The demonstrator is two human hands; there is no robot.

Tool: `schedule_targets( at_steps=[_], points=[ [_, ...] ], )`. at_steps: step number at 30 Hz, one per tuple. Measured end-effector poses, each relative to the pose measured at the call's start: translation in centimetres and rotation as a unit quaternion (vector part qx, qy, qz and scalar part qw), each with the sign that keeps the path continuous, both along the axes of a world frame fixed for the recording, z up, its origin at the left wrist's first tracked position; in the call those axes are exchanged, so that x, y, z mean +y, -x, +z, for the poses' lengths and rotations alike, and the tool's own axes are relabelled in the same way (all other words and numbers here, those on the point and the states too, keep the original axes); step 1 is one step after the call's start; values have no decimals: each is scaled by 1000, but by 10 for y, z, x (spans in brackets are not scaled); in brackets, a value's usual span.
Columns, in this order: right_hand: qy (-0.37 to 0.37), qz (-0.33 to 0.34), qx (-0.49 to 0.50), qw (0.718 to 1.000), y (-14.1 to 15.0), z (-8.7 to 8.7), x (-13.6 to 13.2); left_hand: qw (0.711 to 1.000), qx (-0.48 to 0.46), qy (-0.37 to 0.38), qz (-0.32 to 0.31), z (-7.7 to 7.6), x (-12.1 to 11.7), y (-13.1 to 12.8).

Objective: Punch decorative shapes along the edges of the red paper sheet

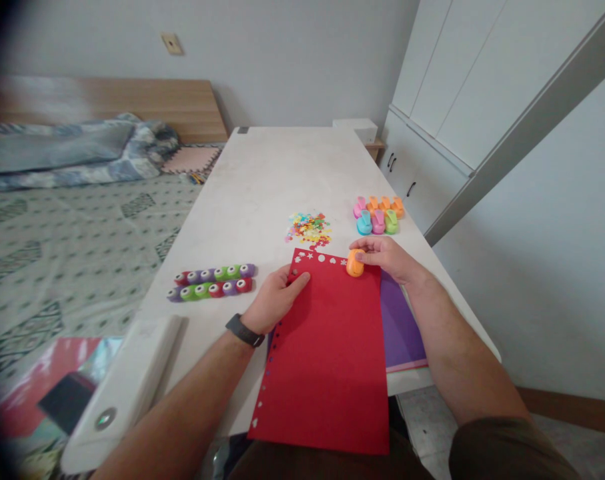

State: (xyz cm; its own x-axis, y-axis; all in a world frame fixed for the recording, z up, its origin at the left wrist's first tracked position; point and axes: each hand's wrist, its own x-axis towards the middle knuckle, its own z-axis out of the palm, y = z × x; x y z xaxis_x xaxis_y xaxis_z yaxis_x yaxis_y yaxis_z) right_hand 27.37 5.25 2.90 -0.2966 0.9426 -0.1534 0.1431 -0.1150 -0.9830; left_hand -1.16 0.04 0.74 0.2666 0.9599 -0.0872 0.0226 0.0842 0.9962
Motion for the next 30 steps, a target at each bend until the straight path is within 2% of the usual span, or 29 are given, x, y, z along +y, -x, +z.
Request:
schedule_targets(
  at_steps=[7,18,25,30],
  points=[
    [9,-21,-16,1000,4,3,-1,998,52,-21,22,-2,1,2],
    [4,-36,-9,999,8,3,0,998,56,-27,12,-4,0,3],
    [-5,-113,27,993,10,-8,6,999,43,-16,11,-4,0,3],
    [-8,-64,38,997,6,-5,4,999,36,-23,2,-2,0,2]
  ],
)
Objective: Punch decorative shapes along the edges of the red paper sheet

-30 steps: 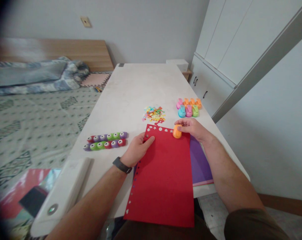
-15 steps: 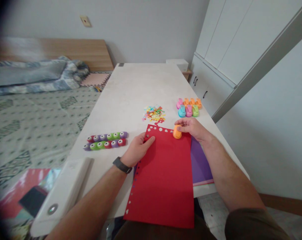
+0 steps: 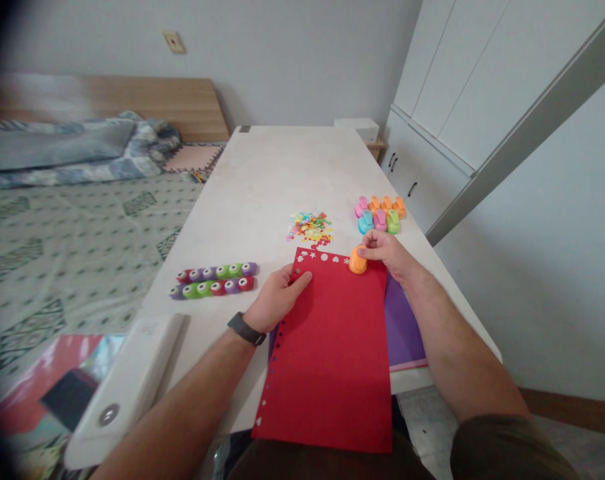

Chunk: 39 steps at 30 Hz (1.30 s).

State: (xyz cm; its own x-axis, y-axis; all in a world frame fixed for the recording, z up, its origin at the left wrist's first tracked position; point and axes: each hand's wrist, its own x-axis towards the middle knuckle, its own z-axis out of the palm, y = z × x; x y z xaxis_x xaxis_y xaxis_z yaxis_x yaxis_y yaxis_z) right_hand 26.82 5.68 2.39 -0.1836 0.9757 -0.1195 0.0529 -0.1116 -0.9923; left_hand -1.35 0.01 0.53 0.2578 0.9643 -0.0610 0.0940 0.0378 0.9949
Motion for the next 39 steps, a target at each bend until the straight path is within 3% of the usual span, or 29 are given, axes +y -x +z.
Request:
schedule_targets(
  at_steps=[4,10,16,26,36,39],
  points=[
    [-2,15,20,1000,-4,2,-2,1000,4,-1,1,0,0,1],
    [-32,-107,51,992,-6,2,3,1000,-26,14,-7,3,-1,-2],
    [-68,-157,67,983,-3,1,6,1000,-9,13,1,3,-1,-1],
    [-104,-136,54,984,14,4,12,999,38,-13,17,-5,1,3],
    [-189,-99,-21,977,49,36,31,997,66,-28,-29,7,-6,0],
    [-138,-95,-76,983,59,27,41,997,55,-42,-46,10,-8,-1]
  ],
)
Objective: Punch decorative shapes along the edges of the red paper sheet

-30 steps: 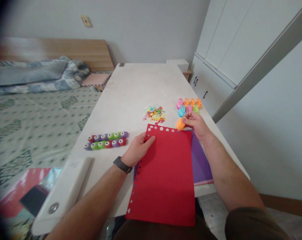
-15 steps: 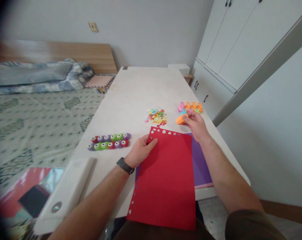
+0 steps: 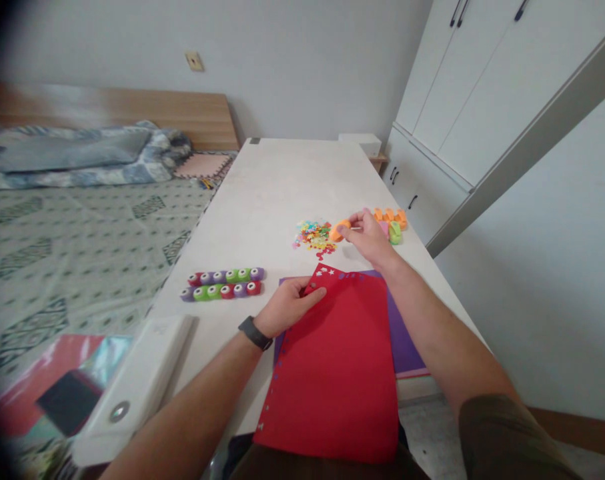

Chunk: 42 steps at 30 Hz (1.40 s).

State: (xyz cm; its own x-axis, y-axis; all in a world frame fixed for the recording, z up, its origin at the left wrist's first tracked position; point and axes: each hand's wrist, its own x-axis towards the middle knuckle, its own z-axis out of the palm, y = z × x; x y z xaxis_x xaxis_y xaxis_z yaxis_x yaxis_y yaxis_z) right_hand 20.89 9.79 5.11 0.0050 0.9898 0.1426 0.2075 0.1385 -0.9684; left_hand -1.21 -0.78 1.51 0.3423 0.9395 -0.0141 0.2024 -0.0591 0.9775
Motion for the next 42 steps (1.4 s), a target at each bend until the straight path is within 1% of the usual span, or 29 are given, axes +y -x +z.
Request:
schedule_targets(
  at_steps=[2,4,6,8,10,13,16,19,21,28,33,38,42],
  points=[
    [26,-14,-19,999,5,-10,6,1000,-3,-9,-6,1,-1,0],
    [20,-23,-10,999,9,-19,10,1000,5,-14,-12,0,0,1],
    [27,-20,-8,999,11,-25,11,1000,18,-16,-13,-1,1,2],
    [54,-10,-14,998,12,-28,11,999,31,-22,-16,-3,1,2],
    [66,-9,-3,998,11,-28,10,998,42,-30,-20,-5,2,3],
    [60,-21,24,998,8,-27,8,997,56,-41,-25,-8,2,3],
    [75,-33,51,995,3,-25,7,997,65,-45,-27,-9,2,3],
    [102,-39,78,991,-4,-24,5,996,72,-45,-29,-7,2,4],
    [108,-50,86,989,-9,-24,4,996,73,-41,-29,-4,2,4],
    [84,-77,112,987,-40,-26,-4,997,69,-24,-32,3,0,4],
    [78,-96,99,987,-58,-24,-15,994,76,-28,-72,1,-1,4],
    [91,-75,91,989,-64,-24,-23,982,101,-89,-131,5,-2,5],
    [94,-83,94,988,-64,-25,-27,973,121,-116,-156,12,-3,6]
  ],
)
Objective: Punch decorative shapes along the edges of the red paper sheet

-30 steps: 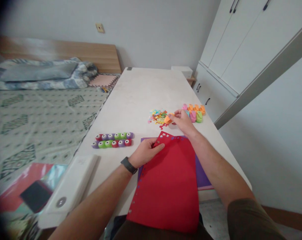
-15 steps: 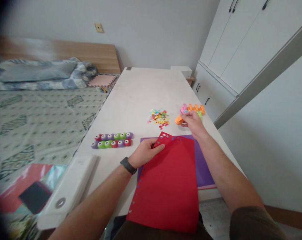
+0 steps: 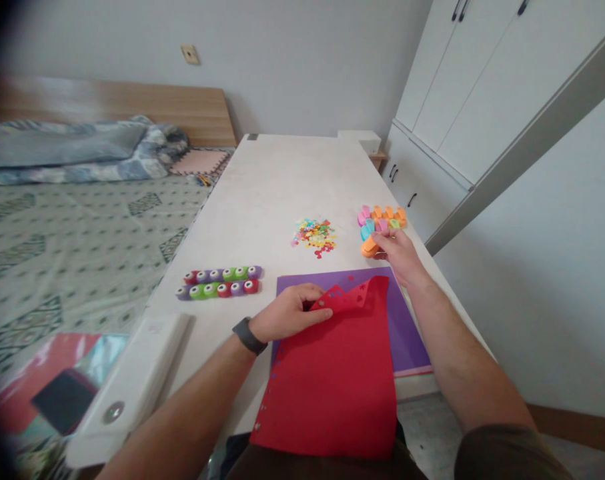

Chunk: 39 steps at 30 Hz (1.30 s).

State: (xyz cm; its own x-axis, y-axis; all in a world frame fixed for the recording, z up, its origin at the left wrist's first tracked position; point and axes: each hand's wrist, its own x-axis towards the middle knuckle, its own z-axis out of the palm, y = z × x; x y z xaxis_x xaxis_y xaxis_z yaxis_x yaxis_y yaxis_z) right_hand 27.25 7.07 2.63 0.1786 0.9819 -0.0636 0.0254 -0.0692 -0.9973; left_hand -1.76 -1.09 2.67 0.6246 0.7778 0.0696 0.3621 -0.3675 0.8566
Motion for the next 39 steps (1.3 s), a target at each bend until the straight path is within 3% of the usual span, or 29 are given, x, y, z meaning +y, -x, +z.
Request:
schedule_targets(
  at_steps=[3,6,10,12,19,28,34,39],
  points=[
    [14,32,-18,999,2,4,-6,1000,5,-9,-7,2,-1,0],
    [30,118,-45,992,5,11,-14,1000,3,-10,-11,2,0,0],
    [81,249,-78,962,12,16,-18,1000,4,-11,-20,0,0,1],
    [88,281,-96,951,18,15,-13,1000,8,-14,-19,0,0,1],
    [2,154,-7,988,36,12,8,1000,19,-20,-9,0,1,1],
    [67,172,-103,977,50,-2,26,1000,18,-19,-4,-1,1,1],
    [23,158,-60,985,67,-1,41,1000,19,-7,3,-1,1,1],
    [25,139,-15,990,57,3,34,1000,16,-11,5,-2,1,1]
  ],
)
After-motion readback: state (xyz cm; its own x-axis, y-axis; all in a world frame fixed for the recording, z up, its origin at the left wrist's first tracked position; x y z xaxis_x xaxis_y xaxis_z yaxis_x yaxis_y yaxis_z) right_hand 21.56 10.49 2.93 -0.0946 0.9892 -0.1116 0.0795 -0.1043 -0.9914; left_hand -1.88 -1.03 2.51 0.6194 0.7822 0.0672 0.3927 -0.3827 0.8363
